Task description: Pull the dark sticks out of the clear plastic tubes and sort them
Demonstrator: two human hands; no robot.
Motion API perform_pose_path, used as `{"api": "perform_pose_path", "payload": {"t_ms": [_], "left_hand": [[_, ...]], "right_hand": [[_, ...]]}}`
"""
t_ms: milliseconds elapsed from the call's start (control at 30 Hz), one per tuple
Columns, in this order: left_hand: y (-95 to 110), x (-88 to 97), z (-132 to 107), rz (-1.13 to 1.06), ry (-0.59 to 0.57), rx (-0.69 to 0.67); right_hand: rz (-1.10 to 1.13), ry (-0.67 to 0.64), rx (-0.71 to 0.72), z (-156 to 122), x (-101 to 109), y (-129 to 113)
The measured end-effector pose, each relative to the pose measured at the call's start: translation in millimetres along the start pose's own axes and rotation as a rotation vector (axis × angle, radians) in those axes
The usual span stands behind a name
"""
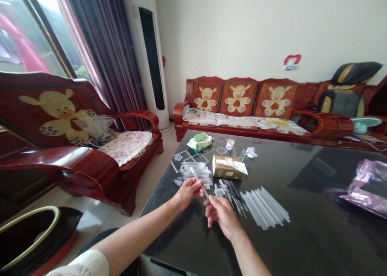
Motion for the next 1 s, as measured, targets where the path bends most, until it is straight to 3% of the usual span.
{"api": "perform_pose_path", "payload": {"t_ms": [233, 433, 633, 767, 900, 1000], "left_hand": [[-4.3, 1.9, 3.1, -0.015, 0.022, 0.002], [-5.3, 4.1, 4.1, -0.007, 0.055, 0.016], [-0.9, 1.9, 2.7, -0.008, 0.032, 0.025], [-0.4, 1.4, 1.4, -0.010, 0.031, 0.027], [-0.7, 1.1, 1.0, -0.011, 0.028, 0.023], [-1.0, 2.2, 2.4, -0.019, 0.029, 0.015]], "right_hand": [[-0.035, -0.014, 0.001, 1.4, 1.7, 0.9], [-0.299, 0.069, 0.154, 1.8, 3.0, -5.7], [-0.130, 0.064, 0.025, 0.4, 0.6, -2.0], [-0.132, 0.047, 0.058, 1.1, 1.2, -5.5], [-0.199, 0.136, 0.117, 2.4, 5.4, -7.4], [-0.178, 0.133, 0.066, 2.5, 5.4, -3.3]]}}
Point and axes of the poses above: each hand's wrist, its own z-axis towards the middle knuckle, its own x-axis out of the back of the hand, y = z × x, the point moved 4 cm from there along z, towards the middle knuckle, and after that the axes turned 7 degrees about x, right-handed, at the moved point
